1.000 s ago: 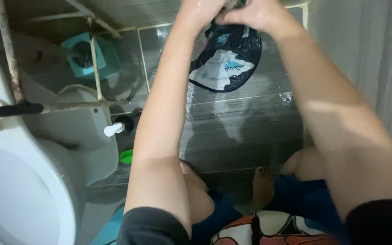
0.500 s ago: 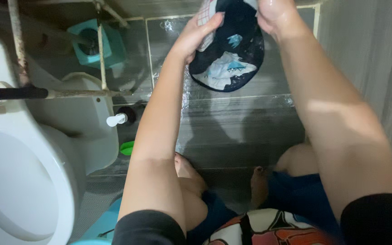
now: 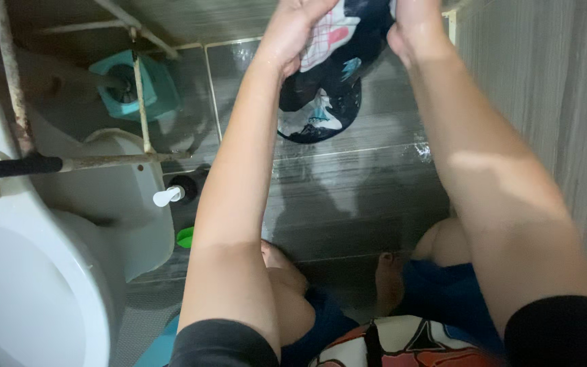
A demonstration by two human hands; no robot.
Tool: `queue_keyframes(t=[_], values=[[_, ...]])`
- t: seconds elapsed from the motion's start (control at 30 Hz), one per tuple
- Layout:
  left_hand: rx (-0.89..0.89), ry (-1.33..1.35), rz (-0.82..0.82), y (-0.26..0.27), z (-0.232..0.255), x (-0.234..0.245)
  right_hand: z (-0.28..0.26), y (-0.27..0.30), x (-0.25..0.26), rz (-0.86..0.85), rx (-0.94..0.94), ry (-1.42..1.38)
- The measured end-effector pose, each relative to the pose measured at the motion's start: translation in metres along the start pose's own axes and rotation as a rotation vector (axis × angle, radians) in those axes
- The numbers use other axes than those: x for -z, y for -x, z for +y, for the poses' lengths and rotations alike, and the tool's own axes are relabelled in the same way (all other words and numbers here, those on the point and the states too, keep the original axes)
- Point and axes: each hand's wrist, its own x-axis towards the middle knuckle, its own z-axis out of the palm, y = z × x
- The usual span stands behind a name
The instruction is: The person scrubs a small patterned mat on a tiled floor using a green brush. They then pick up a grey fabric item, rinse it with water, and wring it out with both hands.
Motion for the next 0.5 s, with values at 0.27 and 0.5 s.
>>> queue_keyframes(t=[0.27, 0.5], values=[[-0.054, -0.324, 0.495, -0.029, -0.032, -0.007, -0.011, 0.011, 0.014, 0.101, 0.030, 0.040], [-0.009, 0.399, 0.119, -0.050, -0.054, 0.018, -0.009, 0.013, 0.015, 0.102, 0.018, 0.095]])
